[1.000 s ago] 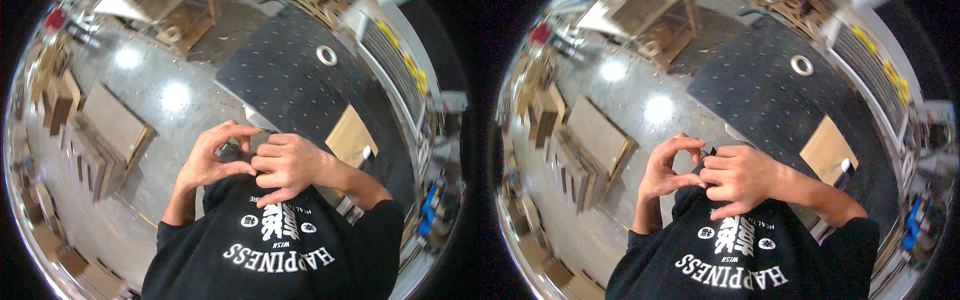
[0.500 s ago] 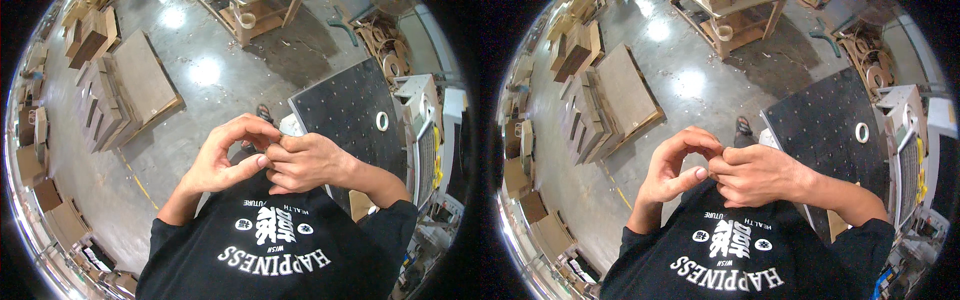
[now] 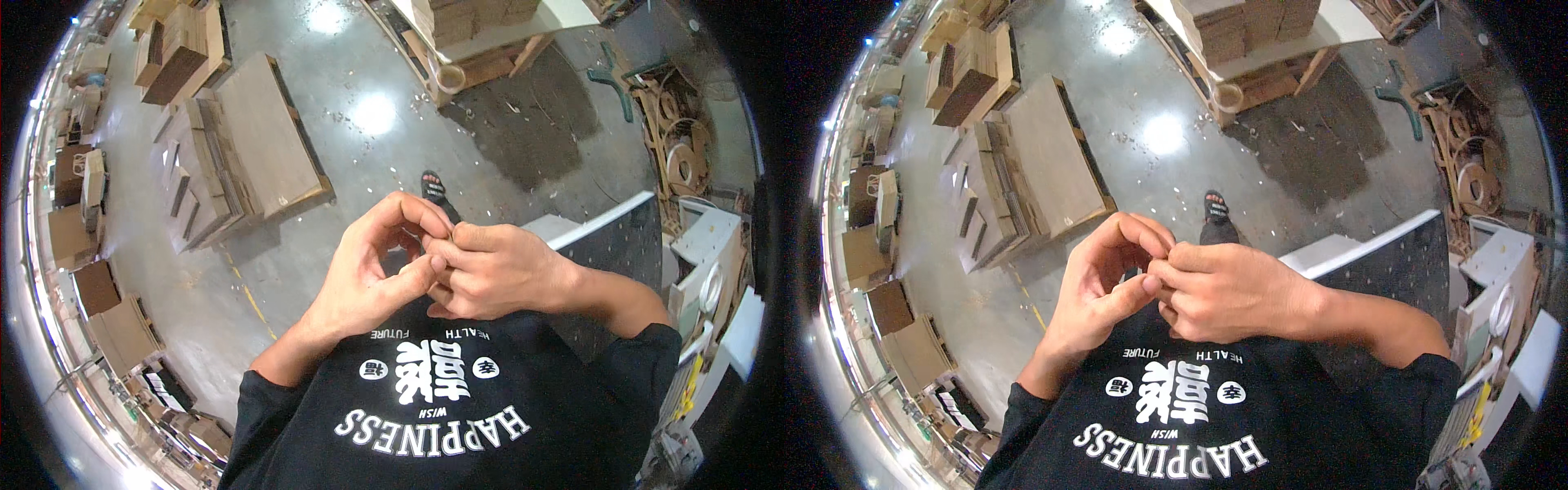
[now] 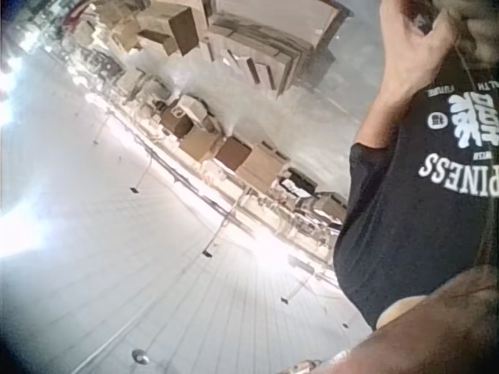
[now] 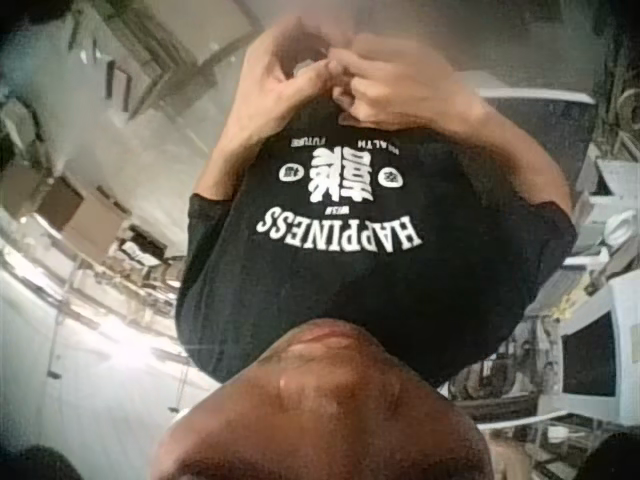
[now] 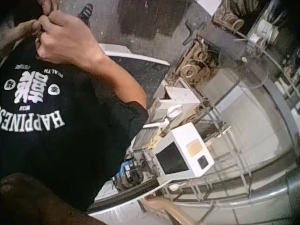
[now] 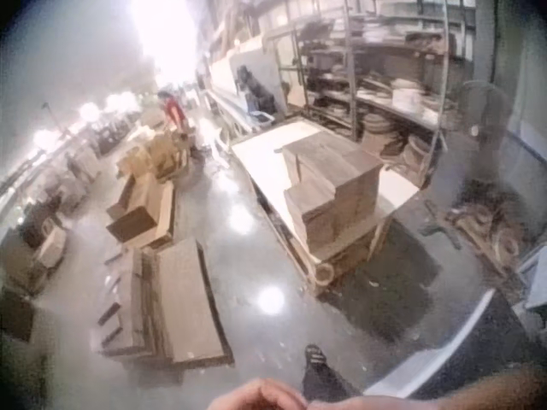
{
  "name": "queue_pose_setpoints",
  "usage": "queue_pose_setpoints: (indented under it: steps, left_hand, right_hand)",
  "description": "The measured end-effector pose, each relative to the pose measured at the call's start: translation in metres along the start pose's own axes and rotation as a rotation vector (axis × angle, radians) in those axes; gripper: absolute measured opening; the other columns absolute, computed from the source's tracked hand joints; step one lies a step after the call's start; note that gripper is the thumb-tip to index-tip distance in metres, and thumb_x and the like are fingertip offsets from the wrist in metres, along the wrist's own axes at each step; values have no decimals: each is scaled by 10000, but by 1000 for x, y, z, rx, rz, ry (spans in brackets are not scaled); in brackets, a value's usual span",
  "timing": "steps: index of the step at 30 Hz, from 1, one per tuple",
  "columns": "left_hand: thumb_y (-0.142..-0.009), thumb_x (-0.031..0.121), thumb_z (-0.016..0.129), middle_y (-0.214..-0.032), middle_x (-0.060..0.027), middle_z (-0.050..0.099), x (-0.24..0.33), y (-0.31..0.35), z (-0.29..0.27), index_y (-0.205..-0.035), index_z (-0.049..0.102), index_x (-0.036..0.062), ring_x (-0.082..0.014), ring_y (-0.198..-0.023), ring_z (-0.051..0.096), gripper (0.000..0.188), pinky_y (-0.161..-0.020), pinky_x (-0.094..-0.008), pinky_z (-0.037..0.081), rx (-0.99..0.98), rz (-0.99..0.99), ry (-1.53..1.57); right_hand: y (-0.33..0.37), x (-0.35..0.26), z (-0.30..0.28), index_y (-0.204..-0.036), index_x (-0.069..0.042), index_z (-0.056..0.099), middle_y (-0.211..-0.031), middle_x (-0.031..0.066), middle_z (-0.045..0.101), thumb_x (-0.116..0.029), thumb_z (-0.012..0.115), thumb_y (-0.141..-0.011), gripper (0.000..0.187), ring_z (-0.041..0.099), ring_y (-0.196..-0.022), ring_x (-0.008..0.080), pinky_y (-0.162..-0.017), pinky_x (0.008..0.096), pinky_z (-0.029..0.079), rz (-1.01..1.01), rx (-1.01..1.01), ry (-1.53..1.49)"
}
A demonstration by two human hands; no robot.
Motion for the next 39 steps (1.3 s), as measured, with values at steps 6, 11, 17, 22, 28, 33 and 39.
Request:
queue_pose_setpoints:
  steps: [6, 11, 17, 22, 28, 33, 39]
  left_hand:
    - [-969, 108, 753, -1180, -49, 649, 27, -70, -26, -1132, 635, 37, -107, -1036, 612, 213, -953, -308, 516, 49, -32, 148]
    - [-953, 75, 728, -1146, -34, 633, 36, -109, -49, -1119, 628, 42, -92, -985, 582, 196, -927, -299, 508, 42, -29, 148]
    - [-939, 50, 711, -1122, -24, 622, 42, -140, -85, -1094, 618, 48, -75, -933, 548, 181, -878, -279, 496, 30, -3, 183]
    - [-929, 43, 706, -1125, -27, 624, 43, -155, -130, -1087, 614, 47, -71, -931, 549, 183, -856, -274, 497, 1, 40, 194]
    - [-921, 43, 718, -1128, -32, 621, 58, -167, -201, -1079, 608, 48, -70, -937, 554, 192, -849, -272, 497, -23, 41, 198]
    - [-938, 36, 721, -1130, -26, 604, 76, -172, -273, -1085, 600, 52, -54, -939, 549, 191, -838, -254, 488, 23, 117, 287]
    - [-980, 102, 748, -1198, -56, 592, 94, -171, -368, -1108, 610, 53, -121, -1061, 573, 195, -964, -295, 488, -9, 38, 262]
  right_hand:
    - [-17, 80, 0, -631, -168, 692, -712, -32, 643, -264, 684, -808, 201, 636, -879, 164, -837, 317, 473, -38, 17, -35]
    - [-31, 125, 3, -725, -163, 681, -873, 11, 719, -431, 723, -876, 310, 685, -971, 184, -911, 332, 494, -85, -149, -74]
    - [-60, 166, 11, -629, -175, 680, -692, -44, 614, -302, 678, -786, 203, 619, -835, 153, -820, 308, 466, -44, -39, -115]
    - [-96, 188, 31, -653, -162, 680, -697, -33, 625, -287, 666, -836, 223, 621, -831, 156, -811, 303, 469, -86, -118, -45]
    - [-167, 218, 48, -656, -169, 672, -694, -26, 630, -272, 662, -833, 205, 626, -817, 154, -820, 301, 471, -124, -298, -17]
    - [-242, 246, 71, -687, -138, 720, -795, 20, 691, -279, 663, -862, 232, 659, -859, 176, -871, 302, 495, -159, -243, 31]
    - [-330, 278, 103, -748, -97, 734, -954, 74, 735, -270, 682, -868, 217, 687, -987, 183, -943, 321, 524, -166, -276, -65]
Point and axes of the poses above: each hand's wrist, its own y-axis away from the middle knuckle, its own z-axis out of the palm, x = y × z, the point moved 5 cm from there along -y, towards the middle knuckle
